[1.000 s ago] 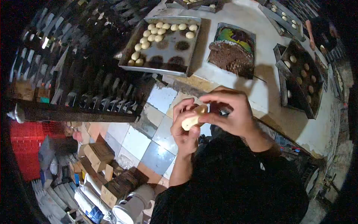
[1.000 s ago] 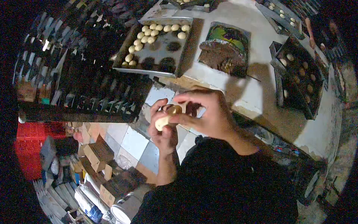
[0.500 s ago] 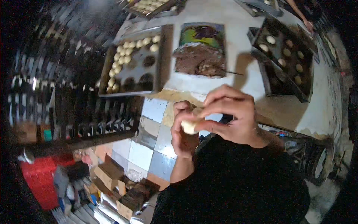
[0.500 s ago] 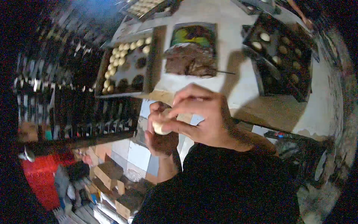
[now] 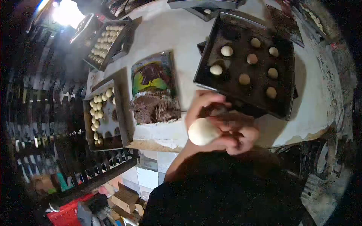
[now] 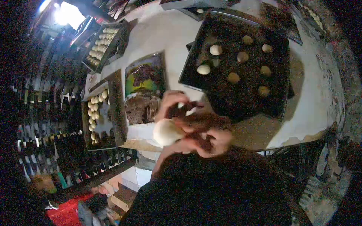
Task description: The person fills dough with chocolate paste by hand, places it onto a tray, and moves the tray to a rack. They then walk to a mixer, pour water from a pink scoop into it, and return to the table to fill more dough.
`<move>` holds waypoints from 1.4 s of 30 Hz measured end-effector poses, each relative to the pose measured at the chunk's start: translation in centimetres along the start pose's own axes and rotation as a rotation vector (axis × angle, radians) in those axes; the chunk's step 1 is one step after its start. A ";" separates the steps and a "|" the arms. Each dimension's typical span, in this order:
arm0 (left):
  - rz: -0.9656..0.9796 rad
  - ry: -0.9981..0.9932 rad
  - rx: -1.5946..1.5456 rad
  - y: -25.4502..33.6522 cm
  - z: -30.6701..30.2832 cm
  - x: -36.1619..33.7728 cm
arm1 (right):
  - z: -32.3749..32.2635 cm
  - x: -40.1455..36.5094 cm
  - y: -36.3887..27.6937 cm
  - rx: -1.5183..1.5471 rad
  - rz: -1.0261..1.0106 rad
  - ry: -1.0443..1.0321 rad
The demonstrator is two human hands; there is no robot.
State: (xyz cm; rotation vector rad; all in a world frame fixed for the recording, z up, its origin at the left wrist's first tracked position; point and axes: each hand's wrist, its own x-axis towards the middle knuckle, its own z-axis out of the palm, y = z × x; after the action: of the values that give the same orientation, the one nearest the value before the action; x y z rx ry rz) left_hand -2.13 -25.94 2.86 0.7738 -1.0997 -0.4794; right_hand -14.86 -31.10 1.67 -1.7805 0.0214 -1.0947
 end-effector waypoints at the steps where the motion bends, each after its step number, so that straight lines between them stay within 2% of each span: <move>1: -0.043 -0.053 0.093 -1.9 -0.1 0.9 | -1.5 0.0 1.0 -0.095 0.076 -0.013; 2: -0.081 -0.109 0.188 -3.8 -0.2 1.7 | -2.8 0.6 1.7 -0.192 0.150 -0.033; 4: -0.358 0.060 0.373 -5.2 0.8 2.0 | -4.5 2.0 1.7 -0.341 0.296 0.034; 5: -0.744 -0.024 0.487 -5.6 0.4 2.7 | -5.3 2.6 1.7 -0.421 0.371 0.066; 6: -0.422 -0.183 0.686 -8.5 -0.3 1.5 | -6.3 2.9 1.4 -0.614 0.402 0.030; 7: -0.425 -0.209 0.678 -10.8 -0.6 0.1 | -6.7 3.6 2.0 -0.639 0.300 -0.036; 9: -0.799 -0.135 0.347 -14.1 -0.2 -2.3 | -7.0 5.1 3.0 -0.682 0.096 -0.197; 10: -0.884 -0.137 0.282 -15.3 0.1 -3.0 | -6.9 4.6 4.3 -0.691 0.138 -0.318; 13: -0.758 -0.183 0.034 -14.1 0.8 0.4 | -8.5 5.4 7.2 -0.589 0.242 -0.292; 14: -0.754 -0.198 0.009 -13.5 0.3 1.2 | -9.4 6.3 8.2 -0.467 0.322 -0.262; 16: -0.798 -0.238 0.010 -12.1 -1.2 2.5 | -10.5 8.4 10.0 -0.338 0.678 -0.143; 17: -0.843 -0.265 0.034 -11.0 -2.2 3.0 | -11.8 9.1 13.0 -0.426 0.577 -0.132; 18: -0.684 -0.236 0.225 -9.2 -3.4 4.1 | -12.9 9.2 17.4 -0.434 0.471 0.010; 19: -0.718 -0.177 0.159 -8.0 -5.1 3.9 | -13.4 11.3 19.5 -0.529 0.443 0.068; 21: -0.771 0.018 0.048 -4.6 -8.0 3.8 | -15.1 14.3 24.9 -0.799 0.174 -0.005; 23: -0.726 0.141 0.215 -0.6 -12.2 2.0 | -16.8 13.0 32.0 -1.108 0.294 -0.286; 24: -0.602 0.206 0.276 1.0 -14.4 0.5 | -16.0 12.2 32.9 -1.190 0.162 -0.271; 25: -0.680 0.351 0.296 4.0 -15.8 -1.1 | -16.2 11.9 33.0 -1.201 0.266 -0.330; 26: -0.594 0.460 0.330 5.4 -18.6 -4.7 | -15.8 12.0 32.2 -1.211 0.368 -0.398; 27: -0.637 0.617 0.388 7.5 -20.7 -7.6 | -15.9 12.5 31.7 -1.220 0.465 -0.478; 28: -0.638 0.746 0.447 8.9 -23.0 -11.3 | -18.9 12.4 33.2 -1.230 0.398 -0.537; 29: -0.656 0.880 0.434 10.3 -24.8 -14.6 | -17.6 13.8 33.1 -1.230 0.323 -0.593; 30: -0.639 0.963 0.435 11.6 -26.1 -17.8 | -16.2 14.8 32.3 -1.221 0.270 -0.461; 31: -0.613 1.055 0.433 12.7 -27.1 -20.6 | -13.2 16.9 27.7 -1.199 0.212 -0.335; 33: -0.606 1.201 0.531 14.6 -28.1 -25.5 | -4.7 18.8 23.1 -1.030 -0.144 -0.040; 35: -0.639 1.261 0.483 14.6 -30.5 -31.3 | 7.2 19.7 15.9 -0.800 -0.190 -0.173; 36: -0.573 1.310 0.396 15.0 -30.9 -32.0 | 12.7 19.7 11.8 -0.935 -0.253 -0.317; 37: -0.526 1.201 0.353 15.2 -32.2 -33.5 | 18.4 19.5 8.5 -0.921 -0.369 -0.409; 38: -0.490 1.139 0.384 16.5 -32.7 -32.9 | 24.0 18.8 6.7 -0.760 -0.295 -0.423; 39: -0.460 0.976 0.467 15.5 -35.3 -35.8 | 29.3 18.1 5.2 -0.604 -0.216 -0.452; 40: -0.494 0.907 0.315 19.3 -35.2 -34.1 | 34.7 17.1 4.9 -0.454 -0.141 -0.542; 41: -0.536 0.779 0.500 23.0 -36.0 -33.3 | 40.2 16.0 5.0 -0.312 -0.063 -0.633; 42: -0.597 0.731 0.539 27.0 -36.9 -32.9 | 45.9 15.0 3.8 -0.202 -0.164 -0.787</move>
State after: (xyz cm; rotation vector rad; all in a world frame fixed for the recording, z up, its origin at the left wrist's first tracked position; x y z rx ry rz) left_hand 18.07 25.97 -5.40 1.6176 -0.2810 -0.3382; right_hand 26.72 -6.40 4.76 -2.3200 -0.5120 -0.4451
